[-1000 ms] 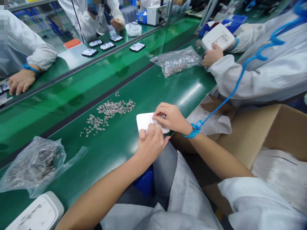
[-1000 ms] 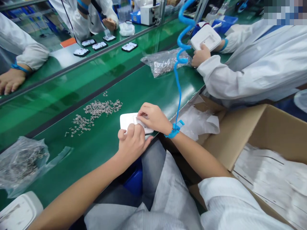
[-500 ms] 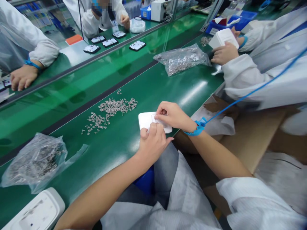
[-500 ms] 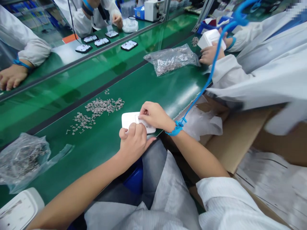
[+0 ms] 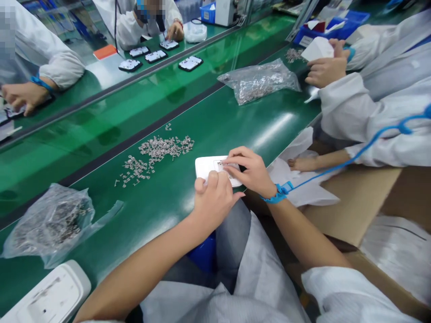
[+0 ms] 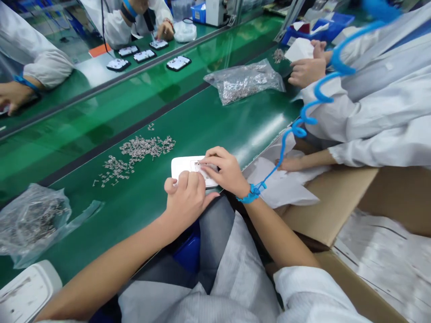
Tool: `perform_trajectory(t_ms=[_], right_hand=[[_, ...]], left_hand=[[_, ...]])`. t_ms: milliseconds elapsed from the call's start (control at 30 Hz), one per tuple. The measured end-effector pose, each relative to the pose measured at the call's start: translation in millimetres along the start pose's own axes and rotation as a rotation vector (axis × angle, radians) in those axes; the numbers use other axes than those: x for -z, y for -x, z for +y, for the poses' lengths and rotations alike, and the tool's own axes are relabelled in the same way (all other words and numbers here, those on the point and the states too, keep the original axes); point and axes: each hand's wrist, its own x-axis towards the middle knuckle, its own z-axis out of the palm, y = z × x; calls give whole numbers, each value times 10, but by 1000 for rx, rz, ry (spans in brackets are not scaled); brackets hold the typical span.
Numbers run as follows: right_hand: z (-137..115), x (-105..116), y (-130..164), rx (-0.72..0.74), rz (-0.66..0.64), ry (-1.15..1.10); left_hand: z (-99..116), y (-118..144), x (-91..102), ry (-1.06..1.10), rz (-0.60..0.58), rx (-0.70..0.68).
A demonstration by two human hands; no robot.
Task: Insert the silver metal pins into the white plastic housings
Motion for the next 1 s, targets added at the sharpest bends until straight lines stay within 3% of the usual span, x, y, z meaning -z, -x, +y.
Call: perform_trajectory(t_ms=[167, 300, 900, 1000], right_hand=[[41, -58, 59, 61, 69, 11], [71, -66, 58, 51, 60, -2], [77, -55, 47, 98, 56, 12], [74, -44, 40, 82, 27, 28]], left_hand=[[-264, -119, 41, 35, 9, 91], [-427, -176, 2, 40, -15, 88], [-415, -195, -49, 15, 74, 1], [-398, -204, -36, 40, 46, 17]])
